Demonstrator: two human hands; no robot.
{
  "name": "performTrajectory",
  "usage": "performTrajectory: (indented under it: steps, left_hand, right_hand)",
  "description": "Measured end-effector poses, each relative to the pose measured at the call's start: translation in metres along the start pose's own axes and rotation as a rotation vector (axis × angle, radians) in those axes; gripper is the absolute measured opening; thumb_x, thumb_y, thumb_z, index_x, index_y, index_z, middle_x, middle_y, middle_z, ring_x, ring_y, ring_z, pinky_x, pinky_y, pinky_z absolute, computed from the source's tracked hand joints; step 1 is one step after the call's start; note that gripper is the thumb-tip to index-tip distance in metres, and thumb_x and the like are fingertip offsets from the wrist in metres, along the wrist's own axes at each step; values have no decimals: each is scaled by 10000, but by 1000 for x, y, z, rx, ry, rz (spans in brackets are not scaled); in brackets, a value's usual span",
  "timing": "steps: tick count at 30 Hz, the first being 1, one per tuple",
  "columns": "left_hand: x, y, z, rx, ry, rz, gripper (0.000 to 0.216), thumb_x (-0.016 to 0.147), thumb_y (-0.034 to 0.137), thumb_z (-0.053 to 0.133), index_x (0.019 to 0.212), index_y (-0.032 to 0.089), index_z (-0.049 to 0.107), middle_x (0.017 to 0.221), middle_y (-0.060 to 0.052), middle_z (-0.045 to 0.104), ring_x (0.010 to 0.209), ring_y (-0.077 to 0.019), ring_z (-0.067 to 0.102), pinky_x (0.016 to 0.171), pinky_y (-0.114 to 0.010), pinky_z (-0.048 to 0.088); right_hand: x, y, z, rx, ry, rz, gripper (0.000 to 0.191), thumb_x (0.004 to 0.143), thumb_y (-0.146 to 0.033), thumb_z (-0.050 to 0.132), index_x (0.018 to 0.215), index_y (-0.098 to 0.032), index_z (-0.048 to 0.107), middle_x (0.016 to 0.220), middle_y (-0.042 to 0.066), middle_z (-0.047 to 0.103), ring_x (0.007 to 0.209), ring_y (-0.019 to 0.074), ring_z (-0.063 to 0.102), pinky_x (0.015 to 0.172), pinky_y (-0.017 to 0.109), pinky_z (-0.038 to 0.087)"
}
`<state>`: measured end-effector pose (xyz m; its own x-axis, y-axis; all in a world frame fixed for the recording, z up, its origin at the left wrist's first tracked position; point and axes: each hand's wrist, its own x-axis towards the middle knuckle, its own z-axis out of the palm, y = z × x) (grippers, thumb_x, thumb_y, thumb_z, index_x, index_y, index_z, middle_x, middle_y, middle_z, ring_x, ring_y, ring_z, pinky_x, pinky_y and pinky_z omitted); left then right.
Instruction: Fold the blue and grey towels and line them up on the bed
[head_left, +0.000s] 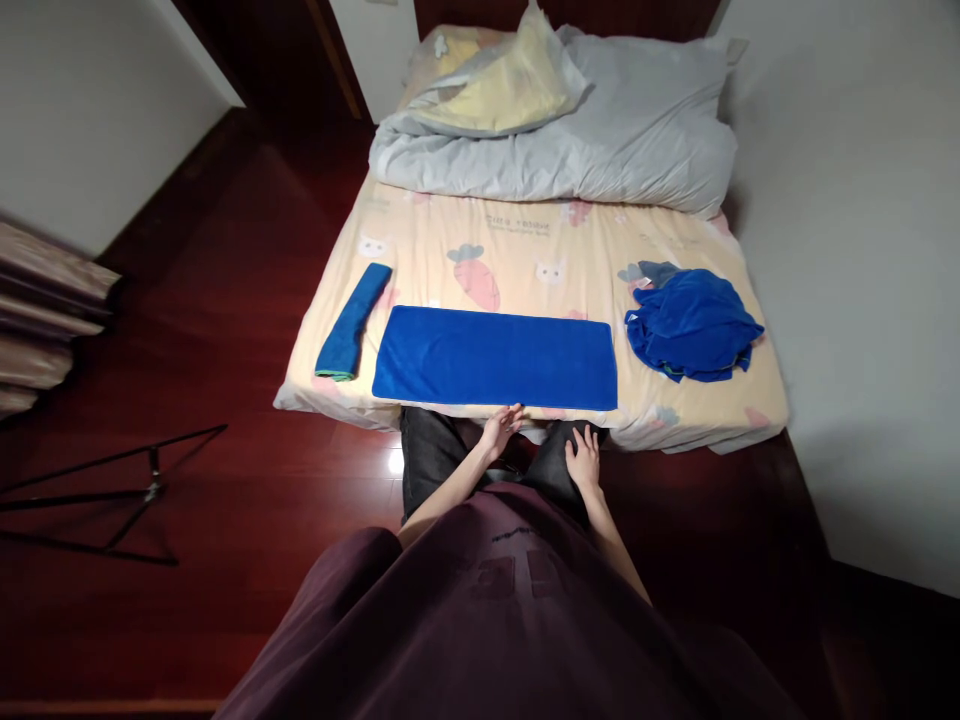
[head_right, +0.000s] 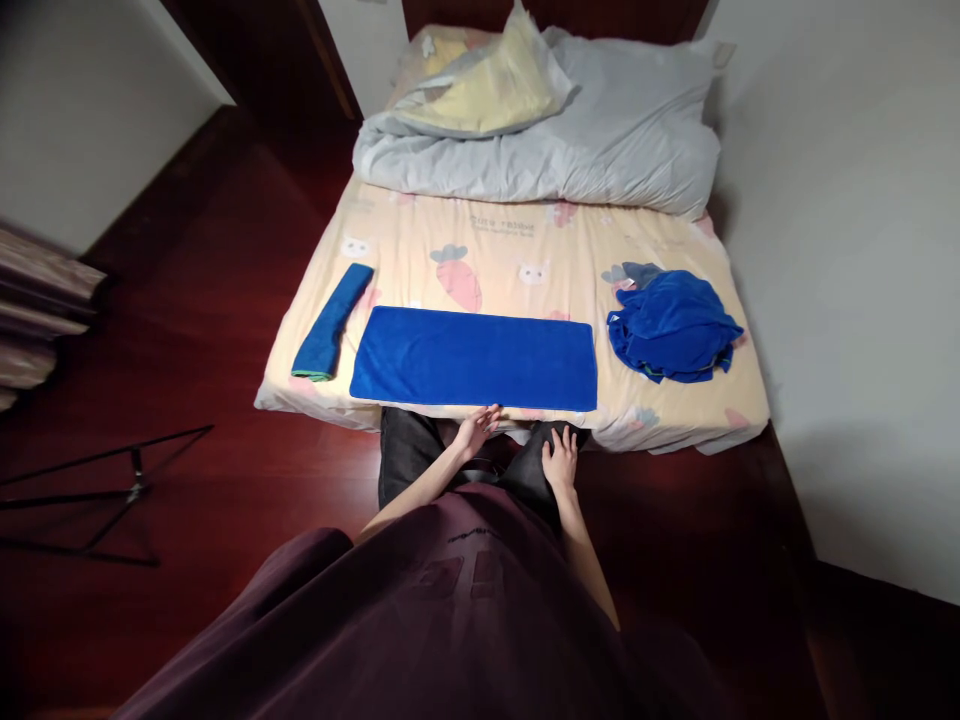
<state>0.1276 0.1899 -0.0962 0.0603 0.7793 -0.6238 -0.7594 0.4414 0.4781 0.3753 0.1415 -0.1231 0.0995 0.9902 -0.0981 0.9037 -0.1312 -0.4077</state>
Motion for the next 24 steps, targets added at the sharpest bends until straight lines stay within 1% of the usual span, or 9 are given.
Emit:
performTrajectory:
  steps: [3,5,7,10,13,16,19,22,24]
  left_hand:
    - [6,-2,3,-67,60,30,147,870,239,701,992,181,642,1449,-160,642,1349,-278,619,1175,-454,451]
    - [9,-2,2,-92,85,67,148,861,242,693,991,192,642,1470,-146,627,1391,-273,588,1187,-446,452]
    - [12,-2,0,-93,84,86,149,865,247,686,1000,200,645,1487,-141,614,1419,-266,566,1199,-442,449]
    - [16,-1,-3,-111,73,59,121,895,244,664,1006,200,646,1515,-138,595,1435,-256,552,1203,-430,451]
    - [19,-3,-4,-160,83,20,55,940,230,626,979,192,635,1553,-134,565,1432,-238,555,1193,-399,459]
    - [22,-8,-4,-173,102,-10,33,956,228,631,964,196,627,1544,-134,573,1422,-237,564,1184,-402,465]
    - [26,-11,-3,-188,112,-29,39,960,227,650,952,203,620,1492,-132,618,1396,-242,585,1170,-411,472]
    - [29,-12,-3,-190,150,-51,58,977,239,649,948,198,620,1417,-126,667,1332,-235,627,1118,-382,491]
    - [30,-11,-5,-163,192,-77,81,980,257,661,943,195,623,1284,-112,721,1210,-212,681,1032,-339,512]
  right_hand:
    - [3,-10,-11,-4,24,13,546,979,-314,460,1459,-109,621,1608,195,488,1518,386,393,1220,557,370]
    - [13,-25,-24,13,110,9,543,974,-299,462,1455,-101,619,1548,195,552,1476,369,431,1215,550,369]
    - [34,-48,-40,44,197,-23,516,992,-298,444,1435,-122,641,1495,178,597,1406,346,484,1198,525,386]
    - [88,-94,-65,88,188,-152,478,1024,-295,403,1373,-147,695,1404,163,656,1304,326,545,1155,497,429]
    - [159,-149,-77,83,49,-351,472,1047,-259,364,1343,-140,713,1343,147,694,1254,301,582,1157,461,439]
    - [231,-201,-69,-5,-92,-444,483,1036,-206,398,1453,-111,622,1370,153,685,1283,300,574,1164,454,440]
    - [291,-239,-46,-101,-209,-490,456,1027,-165,434,1436,-84,619,1413,174,659,1345,304,530,1176,483,423]
    - [332,-258,-17,-163,-327,-487,420,1046,-193,452,1399,-48,626,1419,206,646,1387,321,491,1200,544,377]
    - [350,-262,-1,-182,-365,-456,403,1058,-227,478,1374,-27,628,1400,226,648,1397,337,474,1206,587,349]
